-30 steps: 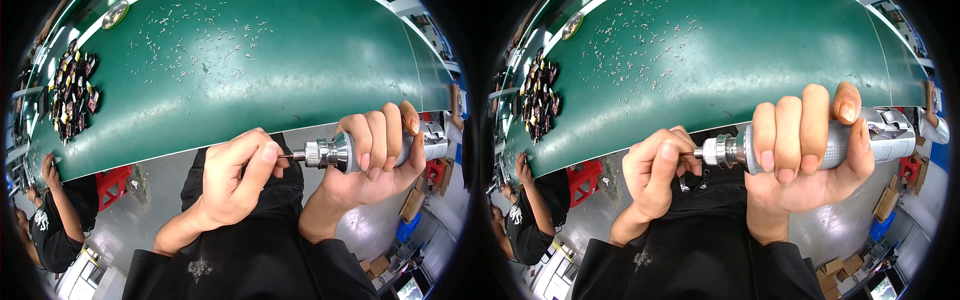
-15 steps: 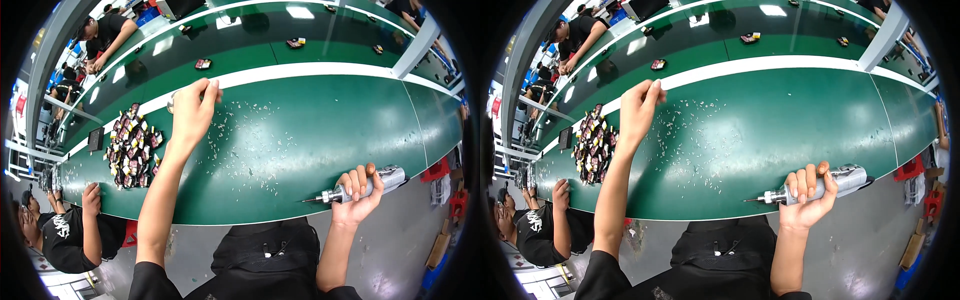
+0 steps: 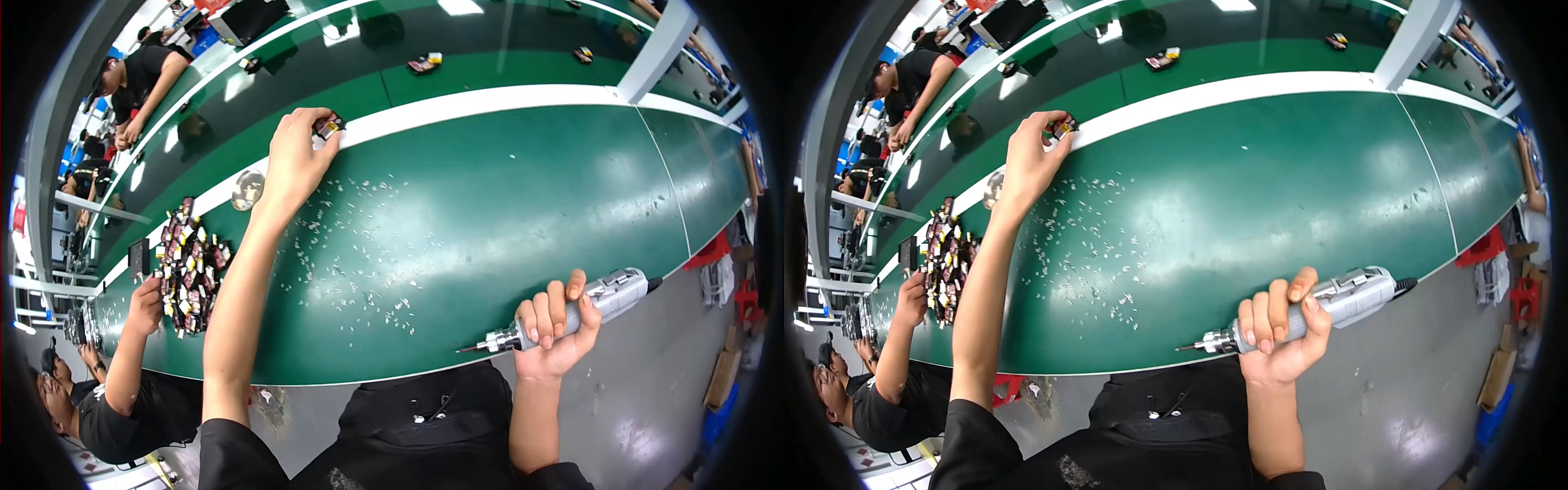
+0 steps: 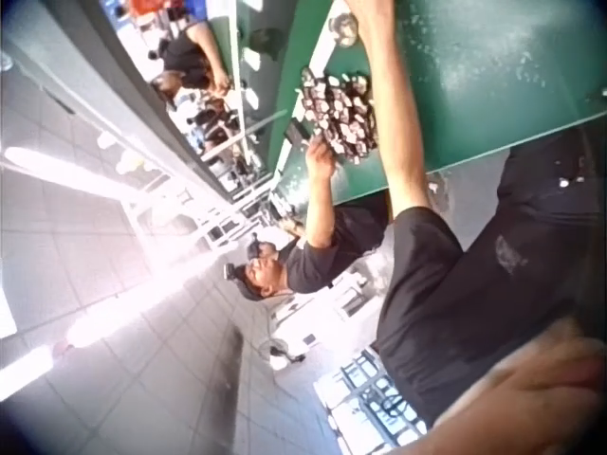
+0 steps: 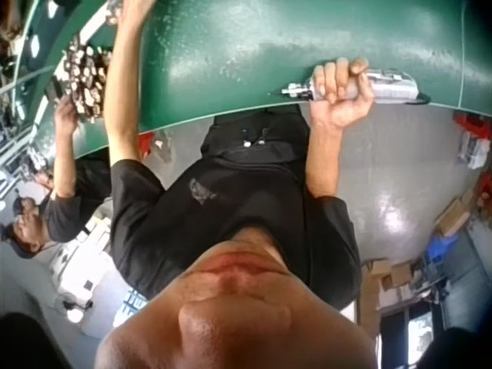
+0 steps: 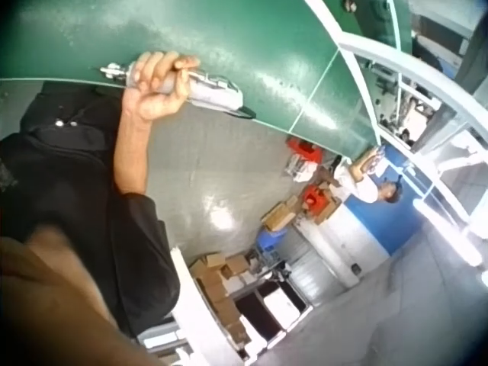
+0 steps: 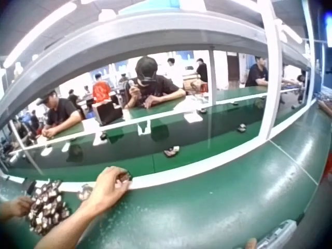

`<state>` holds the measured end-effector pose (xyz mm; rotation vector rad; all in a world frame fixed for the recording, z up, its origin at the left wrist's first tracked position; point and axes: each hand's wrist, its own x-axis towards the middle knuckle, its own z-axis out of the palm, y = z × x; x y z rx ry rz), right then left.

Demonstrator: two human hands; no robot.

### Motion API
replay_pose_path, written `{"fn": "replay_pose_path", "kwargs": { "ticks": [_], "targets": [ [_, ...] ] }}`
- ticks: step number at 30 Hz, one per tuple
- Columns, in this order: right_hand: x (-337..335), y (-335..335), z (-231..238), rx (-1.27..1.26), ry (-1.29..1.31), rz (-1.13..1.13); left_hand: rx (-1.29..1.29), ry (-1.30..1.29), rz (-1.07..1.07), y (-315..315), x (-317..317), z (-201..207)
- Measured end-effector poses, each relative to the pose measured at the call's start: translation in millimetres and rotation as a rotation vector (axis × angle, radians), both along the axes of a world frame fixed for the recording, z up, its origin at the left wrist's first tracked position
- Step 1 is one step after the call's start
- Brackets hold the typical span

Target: The person is assembling small battery packs into electronic components using an electric screwdriver.

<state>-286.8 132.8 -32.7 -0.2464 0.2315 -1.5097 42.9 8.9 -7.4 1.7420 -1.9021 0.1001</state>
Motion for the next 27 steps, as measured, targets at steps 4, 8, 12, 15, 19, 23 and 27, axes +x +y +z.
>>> {"fn": "replay_pose_path", "kwargs": {
  "ticks": [4, 8, 12, 15, 19, 23, 27],
  "targets": [
    [-11, 9, 0, 0.033, 0.054, -0.013, 0.103, 0.143, -0.511, 71, -112, 15],
    [-14, 26, 7, 0.048, 0.080, 0.009, 0.271, 0.214, -0.698, 121, -148, 13],
    [-18, 38, -1, -0.015, 0.086, 0.053, 0.192, 0.205, -0.697, 123, -157, -1],
    [-13, 42, -4, -0.023, 0.097, 0.082, 0.179, 0.116, -0.665, 123, -164, -2],
    [-6, 47, 2, 0.028, 0.170, 0.079, 0.130, 0.035, -0.655, 125, -170, 0],
    [3, 53, 3, 0.167, 0.255, 0.025, -0.031, 0.011, -0.730, 137, -179, -14],
    [5, 56, -3, 0.148, 0.287, 0.009, -0.091, -0.133, -0.743, 143, -182, -8]
  ]
}}
